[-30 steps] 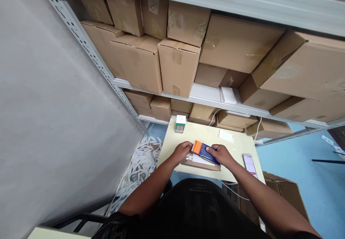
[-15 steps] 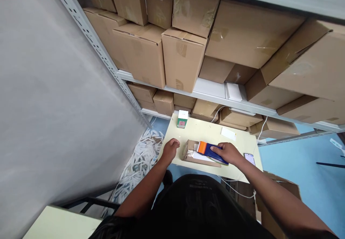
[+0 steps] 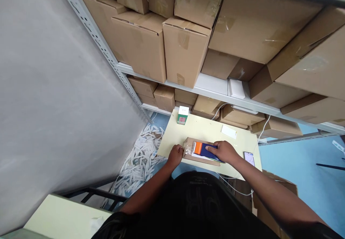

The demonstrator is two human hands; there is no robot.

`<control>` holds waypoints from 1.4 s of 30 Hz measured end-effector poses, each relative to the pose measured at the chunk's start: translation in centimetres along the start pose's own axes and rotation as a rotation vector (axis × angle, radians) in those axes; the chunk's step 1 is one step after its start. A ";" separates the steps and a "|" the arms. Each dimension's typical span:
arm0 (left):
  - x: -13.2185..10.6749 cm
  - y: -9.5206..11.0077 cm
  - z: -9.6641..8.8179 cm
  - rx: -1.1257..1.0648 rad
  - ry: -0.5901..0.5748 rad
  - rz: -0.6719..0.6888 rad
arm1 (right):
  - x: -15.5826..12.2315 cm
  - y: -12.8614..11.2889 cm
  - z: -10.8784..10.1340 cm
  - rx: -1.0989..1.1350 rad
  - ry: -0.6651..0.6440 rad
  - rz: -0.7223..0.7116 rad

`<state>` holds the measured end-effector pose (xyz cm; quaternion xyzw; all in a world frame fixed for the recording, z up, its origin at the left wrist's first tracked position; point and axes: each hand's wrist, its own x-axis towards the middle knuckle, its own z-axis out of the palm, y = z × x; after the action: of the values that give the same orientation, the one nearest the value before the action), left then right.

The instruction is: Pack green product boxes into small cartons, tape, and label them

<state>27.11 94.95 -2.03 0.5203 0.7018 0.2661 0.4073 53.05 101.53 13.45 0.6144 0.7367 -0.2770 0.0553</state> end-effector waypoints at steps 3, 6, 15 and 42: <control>0.8 0.4 0.0 0.044 -0.049 -0.012 | -0.1 -0.5 -0.4 -0.065 -0.040 0.023; 1.2 0.4 -0.9 0.089 -0.106 -0.076 | -0.1 -0.9 -0.7 -0.113 -0.062 0.031; -0.8 3.8 -4.3 0.338 -0.220 0.662 | -0.1 -1.4 -0.9 -0.132 -0.084 0.040; 2.6 4.9 -3.3 0.632 -0.259 0.833 | -4.2 18.2 -4.0 -0.099 -0.193 0.184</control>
<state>26.51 99.13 2.88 0.8803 0.4260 0.1148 0.1742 72.13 101.37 12.38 0.6462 0.6814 -0.2920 0.1813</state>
